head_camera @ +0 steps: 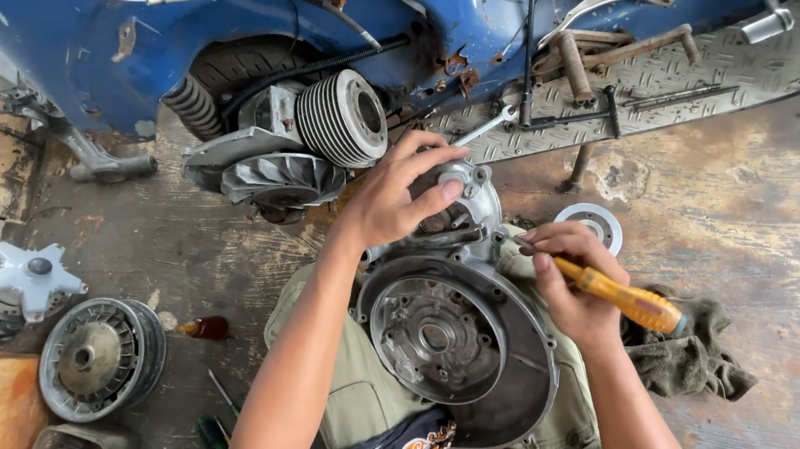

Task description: Cleaning a crankcase mating surface and fitting it onto a motorcycle engine.

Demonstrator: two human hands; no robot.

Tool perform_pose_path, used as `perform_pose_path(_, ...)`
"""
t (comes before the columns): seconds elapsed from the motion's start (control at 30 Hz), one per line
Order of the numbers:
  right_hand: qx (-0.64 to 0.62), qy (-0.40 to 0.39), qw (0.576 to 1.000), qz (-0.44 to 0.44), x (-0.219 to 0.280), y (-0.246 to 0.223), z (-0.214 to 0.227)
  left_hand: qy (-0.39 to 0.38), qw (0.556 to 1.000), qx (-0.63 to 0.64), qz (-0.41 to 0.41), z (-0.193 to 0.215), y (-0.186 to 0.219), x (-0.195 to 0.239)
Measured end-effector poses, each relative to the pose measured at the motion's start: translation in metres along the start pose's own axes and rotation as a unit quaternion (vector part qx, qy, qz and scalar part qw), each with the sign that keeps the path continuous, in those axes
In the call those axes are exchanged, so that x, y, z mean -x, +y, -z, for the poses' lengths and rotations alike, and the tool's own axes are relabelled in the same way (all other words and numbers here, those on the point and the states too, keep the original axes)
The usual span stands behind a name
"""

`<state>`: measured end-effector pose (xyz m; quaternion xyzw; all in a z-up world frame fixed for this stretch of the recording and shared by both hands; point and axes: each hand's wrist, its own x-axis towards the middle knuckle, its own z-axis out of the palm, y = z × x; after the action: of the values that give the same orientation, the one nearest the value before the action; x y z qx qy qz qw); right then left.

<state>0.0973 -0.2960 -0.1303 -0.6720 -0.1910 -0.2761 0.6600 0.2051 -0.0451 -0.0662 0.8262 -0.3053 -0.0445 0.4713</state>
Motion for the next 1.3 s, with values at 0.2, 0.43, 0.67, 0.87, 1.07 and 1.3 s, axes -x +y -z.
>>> perform_pose_path(0.2,-0.031,-0.069,0.993,0.091,-0.017,-0.008,-0.011,0.003,0.995,0.096,-0.038,-0.004,0.01,0.017)
perform_pose_path(0.43,-0.014,-0.104,0.989,0.104,-0.032,-0.012,-0.016,0.014,0.995,0.073,-0.072,-0.005,-0.001,0.023)
perform_pose_path(0.67,-0.032,-0.087,0.992,0.08,-0.027,-0.003,-0.014,0.023,0.994,0.082,-0.066,-0.007,0.0,0.022)
perform_pose_path(0.87,-0.044,-0.083,0.994,0.05,-0.021,0.001,-0.013,0.03,0.993,0.087,-0.07,-0.009,0.001,0.023)
perform_pose_path(1.07,-0.052,-0.08,0.995,0.044,-0.017,0.005,-0.013,0.034,0.993,0.087,-0.072,-0.009,0.0,0.021)
perform_pose_path(1.3,-0.052,-0.075,0.995,0.049,-0.019,0.0,-0.014,0.04,0.992,0.092,-0.073,-0.01,0.005,0.022)
